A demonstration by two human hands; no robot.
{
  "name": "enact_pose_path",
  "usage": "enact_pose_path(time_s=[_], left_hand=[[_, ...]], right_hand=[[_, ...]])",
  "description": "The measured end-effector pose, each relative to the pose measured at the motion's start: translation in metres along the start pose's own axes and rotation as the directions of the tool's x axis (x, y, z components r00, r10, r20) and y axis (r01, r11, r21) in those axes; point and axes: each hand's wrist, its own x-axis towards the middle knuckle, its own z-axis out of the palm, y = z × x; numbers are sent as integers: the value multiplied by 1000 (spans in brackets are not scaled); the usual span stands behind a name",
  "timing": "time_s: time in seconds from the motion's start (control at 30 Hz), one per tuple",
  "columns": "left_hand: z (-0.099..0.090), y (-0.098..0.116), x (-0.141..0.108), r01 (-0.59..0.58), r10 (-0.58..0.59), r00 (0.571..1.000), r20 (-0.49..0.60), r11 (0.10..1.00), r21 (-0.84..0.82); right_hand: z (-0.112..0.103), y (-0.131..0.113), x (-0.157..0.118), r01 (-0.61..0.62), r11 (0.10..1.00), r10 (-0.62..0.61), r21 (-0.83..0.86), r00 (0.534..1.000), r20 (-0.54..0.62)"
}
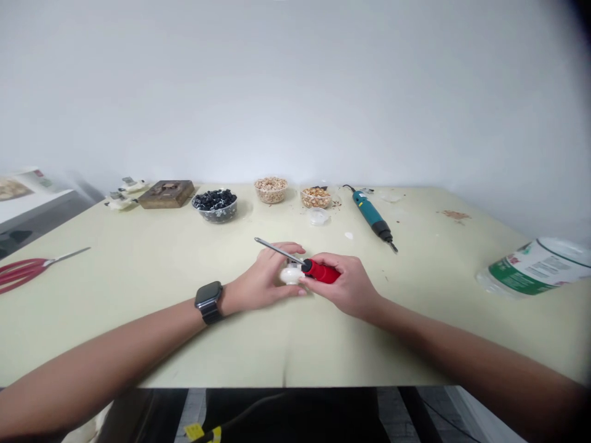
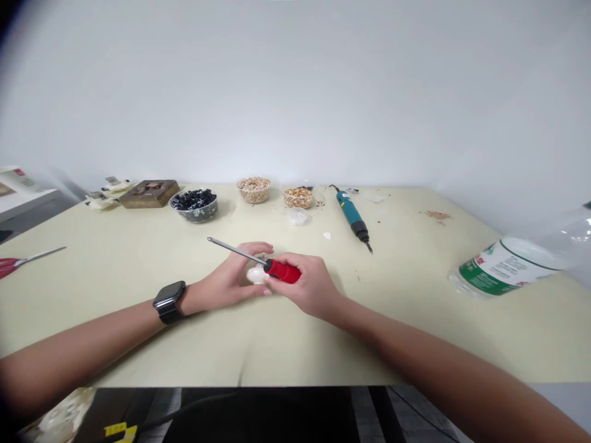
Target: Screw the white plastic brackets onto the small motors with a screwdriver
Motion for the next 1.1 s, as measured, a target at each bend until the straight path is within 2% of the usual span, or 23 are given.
enact_pose_path(time_s=[0.07,0.13,0.23,0.3,0.53,0.8,0.93,1.1], left_hand=[[1,-4,-1,43,-40,997,64,998,-48],[3,-5,-2,68,-63,996,58,995,-77],[7,-2,-2,-35,33,999,-38,998,-52],[8,-1,-3,-110,109,992,-61,994,-3],[8,0,-7,-188,185,982,35,959,213],[10,-4,-9,-295,275,955,110,846,444],[10,-6,-8,-332,304,943,138,814,477],[9,-7,-7,-374,350,926,139,810,452]], right_hand=[[-2,-1,1,-32,999,32,20,999,14],[-5,-3,2,-83,996,82,35,996,20],[-8,-6,3,-165,983,163,80,986,31],[-11,-9,4,-204,972,199,117,978,57],[-14,-10,4,-305,929,280,209,950,142],[-13,-7,5,-282,936,248,211,953,173],[-14,-8,4,-249,953,220,172,961,170],[-15,-9,4,-294,935,249,200,943,223]])
